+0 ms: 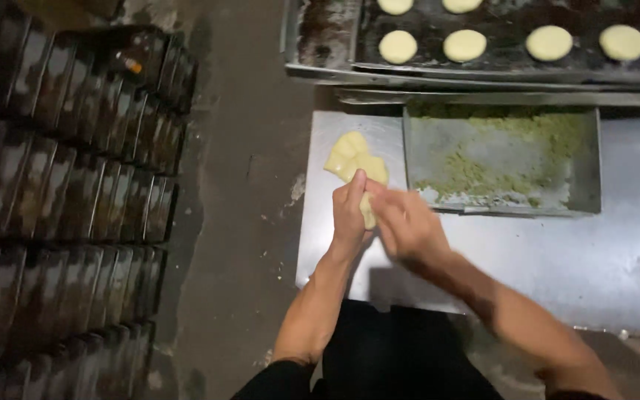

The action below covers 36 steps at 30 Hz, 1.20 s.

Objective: The person makes stuffed pastries by separating pieces of dough, scooping filling from a tray, sealing the filling inside the dough by hand, and placing the shaped dough balls onto a baking tray.

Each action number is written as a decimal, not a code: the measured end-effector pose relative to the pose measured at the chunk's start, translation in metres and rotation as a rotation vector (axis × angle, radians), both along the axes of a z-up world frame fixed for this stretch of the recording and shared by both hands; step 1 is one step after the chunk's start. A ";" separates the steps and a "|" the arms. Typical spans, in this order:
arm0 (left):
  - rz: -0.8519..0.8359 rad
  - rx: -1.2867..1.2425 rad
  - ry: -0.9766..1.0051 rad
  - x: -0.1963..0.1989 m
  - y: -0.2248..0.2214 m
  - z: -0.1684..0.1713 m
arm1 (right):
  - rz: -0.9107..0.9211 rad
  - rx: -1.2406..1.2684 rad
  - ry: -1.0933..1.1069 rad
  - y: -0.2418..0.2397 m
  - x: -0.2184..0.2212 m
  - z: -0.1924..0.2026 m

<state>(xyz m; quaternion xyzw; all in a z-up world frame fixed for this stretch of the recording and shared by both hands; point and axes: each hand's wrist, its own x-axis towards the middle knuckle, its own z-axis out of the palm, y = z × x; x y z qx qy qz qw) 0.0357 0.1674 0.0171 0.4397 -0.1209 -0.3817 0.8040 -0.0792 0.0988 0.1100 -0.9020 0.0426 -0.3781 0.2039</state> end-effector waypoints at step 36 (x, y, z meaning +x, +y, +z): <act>0.047 0.660 -0.042 0.022 0.216 -0.106 | -0.172 0.470 0.272 0.027 -0.075 -0.089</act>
